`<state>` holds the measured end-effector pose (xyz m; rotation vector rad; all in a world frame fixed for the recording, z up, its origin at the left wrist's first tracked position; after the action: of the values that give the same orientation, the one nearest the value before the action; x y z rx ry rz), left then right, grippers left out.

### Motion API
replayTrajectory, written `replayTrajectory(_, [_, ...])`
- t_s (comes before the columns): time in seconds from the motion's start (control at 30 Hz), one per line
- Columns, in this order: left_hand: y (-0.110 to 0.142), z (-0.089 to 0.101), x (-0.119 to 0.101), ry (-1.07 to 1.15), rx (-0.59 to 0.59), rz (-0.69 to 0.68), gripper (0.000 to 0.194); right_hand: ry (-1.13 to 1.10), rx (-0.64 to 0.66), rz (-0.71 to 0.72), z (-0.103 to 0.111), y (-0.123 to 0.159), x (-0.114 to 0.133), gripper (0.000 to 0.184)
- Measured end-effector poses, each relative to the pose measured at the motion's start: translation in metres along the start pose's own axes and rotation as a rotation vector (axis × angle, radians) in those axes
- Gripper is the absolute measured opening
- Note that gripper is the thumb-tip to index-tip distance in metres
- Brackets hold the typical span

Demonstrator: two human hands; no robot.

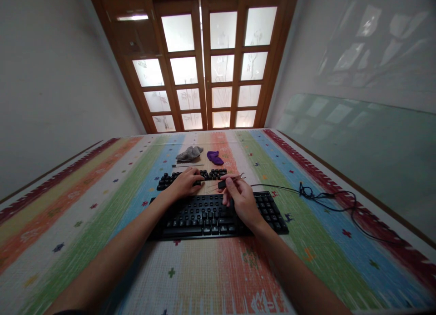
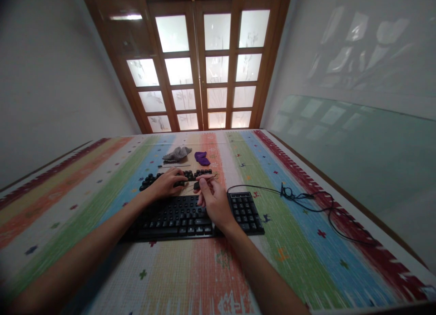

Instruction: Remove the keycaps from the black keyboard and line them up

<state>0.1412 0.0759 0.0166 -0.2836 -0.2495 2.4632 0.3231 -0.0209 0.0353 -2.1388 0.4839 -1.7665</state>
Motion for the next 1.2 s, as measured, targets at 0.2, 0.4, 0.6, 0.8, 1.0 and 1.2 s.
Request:
replayTrajectory(0.2, [0.024, 0.02, 0.005, 0.076, -0.122, 0.042, 0.029, 0.09, 0.045, -0.012, 0.003, 0.0, -0.002, 0.036])
replayTrajectory(0.4, [0.061, 0.028, -0.014, 0.121, -0.141, 0.04, 0.016, 0.313, 0.296, -0.027, -0.001, 0.003, -0.005, 0.031])
replayTrajectory(0.6, [0.078, 0.028, -0.04, 0.218, -0.097, -0.001, 0.017, 0.466, 0.508, -0.025, -0.005, 0.007, -0.001, 0.025])
replayTrajectory(0.8, [0.088, 0.017, -0.043, 0.286, -0.088, -0.014, 0.019, 0.497, 0.537, -0.032, -0.008, 0.01, -0.004, 0.025])
replayTrajectory(1.0, [0.096, 0.008, -0.039, 0.328, -0.092, 0.019, 0.02, 0.484, 0.547, -0.066, -0.013, 0.016, -0.008, 0.024])
replayTrajectory(1.2, [0.096, 0.006, -0.04, 0.315, -0.094, 0.025, 0.019, 0.55, 0.569, 0.094, -0.028, 0.022, -0.002, 0.017])
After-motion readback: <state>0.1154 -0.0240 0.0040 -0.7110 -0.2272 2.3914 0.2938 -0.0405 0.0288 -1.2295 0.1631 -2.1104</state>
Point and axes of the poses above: each hand's wrist, its own y-axis away from the middle knuckle, its own z-axis out of the back of the hand, x = y × z, the point moved 4 cm from there along -y, towards the middle knuckle, and after that the axes turned 9 degrees about z, right-handed, at the moved point
